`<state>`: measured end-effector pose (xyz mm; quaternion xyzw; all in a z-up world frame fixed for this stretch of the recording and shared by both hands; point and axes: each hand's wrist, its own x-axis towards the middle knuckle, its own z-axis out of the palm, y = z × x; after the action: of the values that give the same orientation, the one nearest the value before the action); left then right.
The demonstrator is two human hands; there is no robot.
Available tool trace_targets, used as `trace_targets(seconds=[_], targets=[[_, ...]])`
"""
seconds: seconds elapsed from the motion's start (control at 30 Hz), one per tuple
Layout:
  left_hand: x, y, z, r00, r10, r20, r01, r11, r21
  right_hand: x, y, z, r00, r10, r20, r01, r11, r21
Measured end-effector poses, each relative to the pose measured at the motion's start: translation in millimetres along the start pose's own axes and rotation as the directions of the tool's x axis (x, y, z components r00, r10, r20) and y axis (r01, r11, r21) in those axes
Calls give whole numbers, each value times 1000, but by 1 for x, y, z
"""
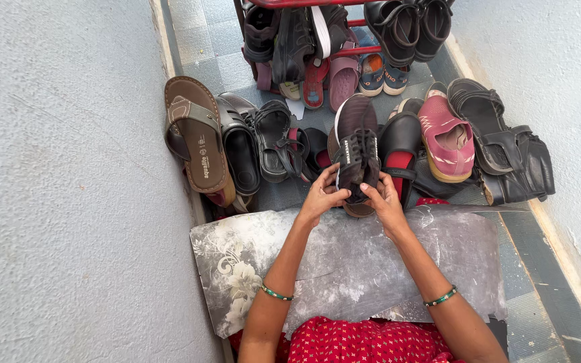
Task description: The person sits on the floor and organizes a collection of footwear, including sandals, sneakers, and flip-flops. They pick up individual shoes, inspect them, and place them into a red metal shoe rack or arrange them on the floor. The person also removes newspapers from the rack and stacks them.
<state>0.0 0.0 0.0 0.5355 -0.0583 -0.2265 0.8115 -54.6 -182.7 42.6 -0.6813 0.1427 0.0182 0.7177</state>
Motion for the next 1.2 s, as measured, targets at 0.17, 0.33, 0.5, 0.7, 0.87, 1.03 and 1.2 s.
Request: trace_targets(seconds=[0.17, 0.33, 0.5, 0.7, 0.87, 1.03, 1.2], targets=[[-8, 13, 11, 995, -101, -6, 101, 989, 106, -5, 4, -5, 993, 109, -36, -103, 986, 130], [-12, 10, 14, 996, 74, 38, -83, 940, 331, -3, -16, -24, 982, 152, -110, -135, 979, 151], [-13, 18, 13, 986, 166, -29, -127, 846, 518, 10, -45, -68, 975, 36, -220, -17, 996, 87], [-20, 31, 18, 968, 250, -29, -185, 784, 592, 22, -85, -165, 871, -239, -429, 202, 971, -131], [-24, 39, 27, 967, 256, -8, -195, 756, 625, 33, -113, -247, 742, -295, -601, 68, 926, -371], [-27, 36, 26, 867, 488, 103, -312, 369, 876, 52, -93, -311, 689, -433, -581, -115, 727, -677], [-26, 40, 28, 777, 609, 162, -275, 97, 957, 60, -81, -328, 665, -491, -563, -95, 692, -716]])
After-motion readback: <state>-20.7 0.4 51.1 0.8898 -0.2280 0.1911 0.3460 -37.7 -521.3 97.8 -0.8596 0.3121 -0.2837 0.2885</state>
